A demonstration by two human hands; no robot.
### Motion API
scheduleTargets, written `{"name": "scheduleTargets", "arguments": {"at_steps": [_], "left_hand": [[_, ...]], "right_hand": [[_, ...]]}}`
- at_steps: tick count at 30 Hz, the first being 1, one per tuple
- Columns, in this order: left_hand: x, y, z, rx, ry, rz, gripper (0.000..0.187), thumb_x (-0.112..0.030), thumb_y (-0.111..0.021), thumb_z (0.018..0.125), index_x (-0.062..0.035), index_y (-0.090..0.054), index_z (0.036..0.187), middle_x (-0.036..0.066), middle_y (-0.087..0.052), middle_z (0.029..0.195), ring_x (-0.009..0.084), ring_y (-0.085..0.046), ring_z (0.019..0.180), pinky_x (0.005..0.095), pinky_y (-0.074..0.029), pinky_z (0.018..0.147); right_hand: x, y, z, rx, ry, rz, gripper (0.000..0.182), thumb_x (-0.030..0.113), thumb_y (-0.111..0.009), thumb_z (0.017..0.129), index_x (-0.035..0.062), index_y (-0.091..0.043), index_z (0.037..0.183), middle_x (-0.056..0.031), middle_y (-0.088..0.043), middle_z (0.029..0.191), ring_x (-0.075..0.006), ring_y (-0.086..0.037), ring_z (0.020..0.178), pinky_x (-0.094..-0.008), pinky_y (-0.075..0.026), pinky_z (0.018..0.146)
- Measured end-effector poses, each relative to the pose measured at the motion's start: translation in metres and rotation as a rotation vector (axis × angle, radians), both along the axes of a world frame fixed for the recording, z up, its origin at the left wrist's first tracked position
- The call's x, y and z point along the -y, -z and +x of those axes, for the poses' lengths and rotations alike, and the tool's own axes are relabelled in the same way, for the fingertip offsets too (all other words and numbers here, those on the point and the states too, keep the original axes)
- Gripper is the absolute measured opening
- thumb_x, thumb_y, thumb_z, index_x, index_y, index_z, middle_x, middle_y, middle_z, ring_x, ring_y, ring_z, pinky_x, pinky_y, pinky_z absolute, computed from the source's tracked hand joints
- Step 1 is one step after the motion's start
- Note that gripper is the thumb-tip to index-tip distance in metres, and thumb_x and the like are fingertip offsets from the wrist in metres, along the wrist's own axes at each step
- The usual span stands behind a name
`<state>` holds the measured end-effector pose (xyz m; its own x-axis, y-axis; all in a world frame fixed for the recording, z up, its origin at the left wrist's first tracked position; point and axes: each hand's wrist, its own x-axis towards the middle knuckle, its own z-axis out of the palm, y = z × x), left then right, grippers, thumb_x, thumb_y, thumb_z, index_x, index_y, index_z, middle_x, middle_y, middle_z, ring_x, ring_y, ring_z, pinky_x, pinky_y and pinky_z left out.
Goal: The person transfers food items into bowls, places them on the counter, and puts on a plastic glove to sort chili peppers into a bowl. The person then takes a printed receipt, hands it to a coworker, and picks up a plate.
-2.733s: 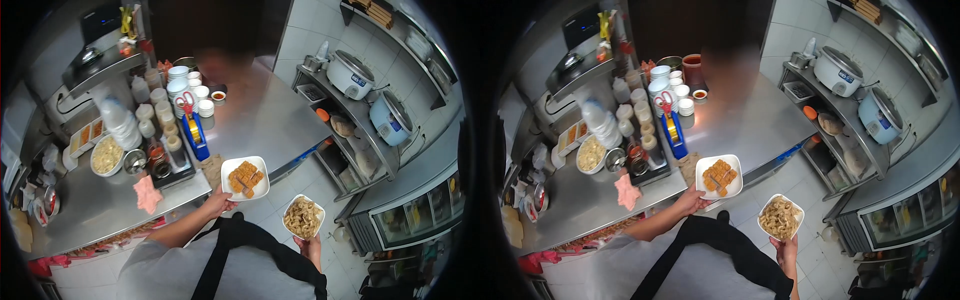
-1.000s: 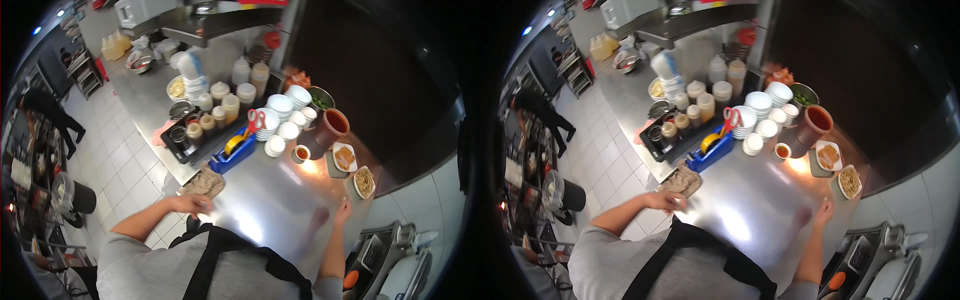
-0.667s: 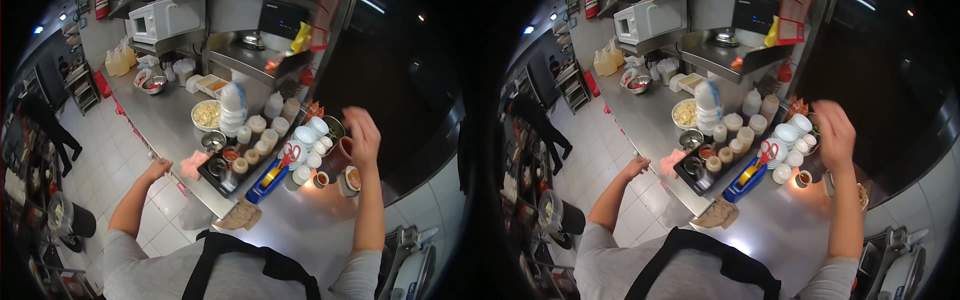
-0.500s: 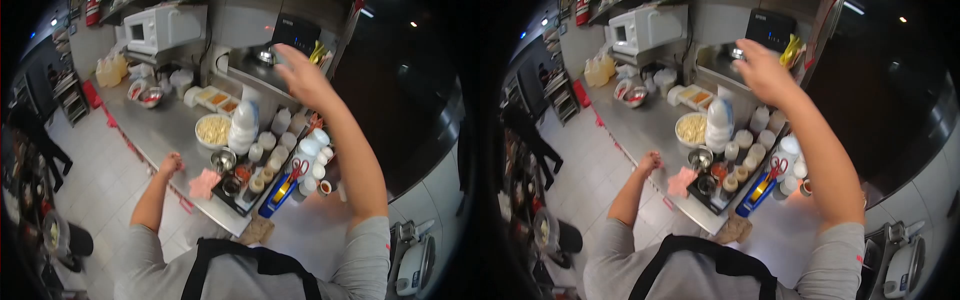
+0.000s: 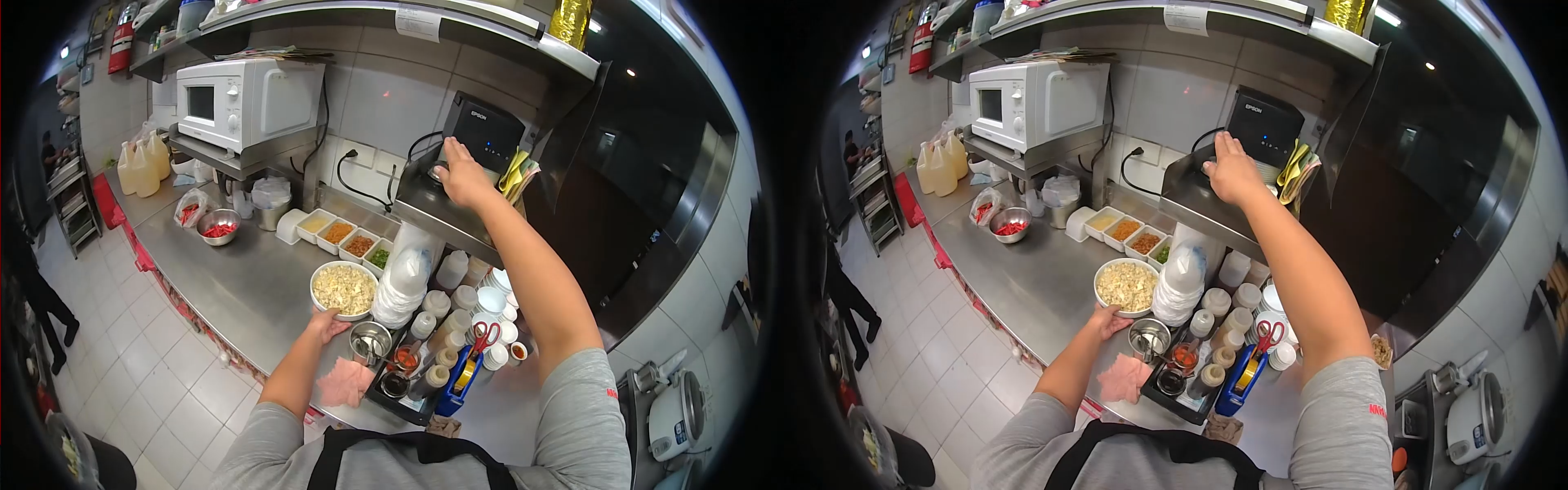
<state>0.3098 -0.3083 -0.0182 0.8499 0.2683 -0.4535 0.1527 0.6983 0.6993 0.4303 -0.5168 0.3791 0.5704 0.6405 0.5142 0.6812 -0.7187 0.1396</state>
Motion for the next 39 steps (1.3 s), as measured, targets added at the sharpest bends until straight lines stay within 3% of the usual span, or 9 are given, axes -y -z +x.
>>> {"name": "scheduleTargets", "arguments": {"at_steps": [8, 14, 15, 18, 22, 27, 31, 34, 39], "left_hand": [[-0.013, 0.0, -0.047, 0.013, -0.072, -0.078, 0.055, 0.0, -0.046, 0.082, -0.0164, -0.023, 0.129, 0.029, -0.049, 0.115, 0.0427, -0.062, 0.088, 0.0514, -0.059, 0.069], [-0.036, 0.011, -0.161, 0.086, -0.13, -0.034, 0.057, -0.003, -0.046, 0.08, -0.0078, -0.024, 0.133, 0.031, -0.049, 0.118, 0.0451, -0.061, 0.094, 0.0493, -0.057, 0.077], [-0.03, -0.007, -0.185, 0.087, -0.152, 0.061, 0.058, -0.005, -0.046, 0.079, -0.0027, -0.025, 0.133, 0.034, -0.049, 0.116, 0.0469, -0.061, 0.094, 0.0472, -0.057, 0.08], [0.003, -0.061, -0.256, 0.053, -0.314, 0.236, 0.056, -0.004, -0.046, 0.078, -0.0026, -0.029, 0.131, 0.031, -0.054, 0.112, 0.0446, -0.063, 0.088, 0.0446, -0.059, 0.075], [0.042, -0.122, -0.331, 0.039, -0.242, 0.328, 0.064, -0.001, -0.049, 0.077, -0.0065, -0.026, 0.137, 0.026, -0.05, 0.122, 0.0409, -0.064, 0.092, 0.0421, -0.062, 0.066], [0.145, -0.175, -0.354, 0.066, -0.111, 0.333, 0.068, -0.002, -0.052, 0.075, -0.0038, -0.024, 0.138, 0.025, -0.047, 0.126, 0.0407, -0.061, 0.099, 0.0436, -0.062, 0.067], [0.237, -0.18, -0.302, 0.07, 0.124, 0.248, 0.071, -0.002, -0.055, 0.074, -0.0021, -0.024, 0.138, 0.023, -0.046, 0.129, 0.0397, -0.059, 0.105, 0.0465, -0.061, 0.068], [0.31, -0.155, -0.243, 0.097, 0.413, 0.152, 0.067, -0.001, -0.052, 0.078, -0.003, -0.023, 0.139, 0.022, -0.045, 0.13, 0.0372, -0.058, 0.107, 0.0449, -0.06, 0.072], [0.431, -0.075, -0.147, -0.038, 0.881, 0.067, 0.063, -0.003, -0.051, 0.085, -0.0091, -0.02, 0.14, 0.023, -0.052, 0.123, 0.0363, -0.064, 0.095, 0.0411, -0.06, 0.074]], "right_hand": [[-0.001, 0.004, 0.016, -0.08, -0.036, 0.031, 0.056, 0.03, -0.043, 0.094, -0.0042, -0.033, 0.137, -0.0216, -0.032, 0.144, -0.0345, -0.033, 0.133, -0.0394, -0.031, 0.108], [-0.005, 0.0, -0.012, 0.02, -0.027, 0.14, 0.04, 0.034, -0.045, 0.091, 0.0047, -0.057, 0.116, -0.0116, -0.055, 0.125, -0.0312, -0.043, 0.125, -0.0544, -0.034, 0.099], [0.001, -0.008, -0.032, 0.111, -0.079, 0.18, 0.043, 0.029, -0.047, 0.089, 0.0075, -0.051, 0.126, -0.0116, -0.055, 0.127, -0.0356, -0.042, 0.125, -0.0521, -0.029, 0.104], [0.032, 0.023, -0.099, 0.369, -0.811, 0.559, 0.024, 0.012, -0.056, 0.073, 0.0109, -0.066, 0.094, -0.0071, -0.066, 0.099, -0.0272, -0.058, 0.096, -0.0412, -0.044, 0.084], [0.093, 0.145, -0.199, -0.25, -1.1, 0.638, 0.014, 0.011, -0.062, 0.079, 0.0071, -0.067, 0.091, -0.0086, -0.063, 0.083, -0.0229, -0.059, 0.077, -0.0338, -0.048, 0.072], [0.179, 0.245, -0.26, -1.208, -0.79, 1.062, 0.039, 0.022, -0.064, 0.086, 0.0069, -0.053, 0.12, -0.0066, -0.06, 0.092, -0.016, -0.058, 0.075, -0.0289, -0.048, 0.071], [0.267, 0.283, -0.254, -2.138, -0.61, 1.19, 0.082, 0.065, -0.041, 0.088, 0.0163, -0.011, 0.148, -0.0117, -0.042, 0.132, -0.0251, -0.049, 0.109, -0.0438, -0.045, 0.084], [0.347, 0.303, -0.258, -2.125, -0.626, 1.534, 0.074, 0.061, -0.041, 0.09, 0.0138, -0.026, 0.144, -0.0127, -0.038, 0.141, -0.0276, -0.039, 0.129, -0.0491, -0.037, 0.102], [0.476, 0.359, -0.266, -1.628, -0.15, 2.13, 0.053, 0.043, -0.036, 0.098, 0.0052, -0.037, 0.136, -0.0113, -0.047, 0.136, -0.0243, -0.045, 0.125, -0.0402, -0.034, 0.107]]}}
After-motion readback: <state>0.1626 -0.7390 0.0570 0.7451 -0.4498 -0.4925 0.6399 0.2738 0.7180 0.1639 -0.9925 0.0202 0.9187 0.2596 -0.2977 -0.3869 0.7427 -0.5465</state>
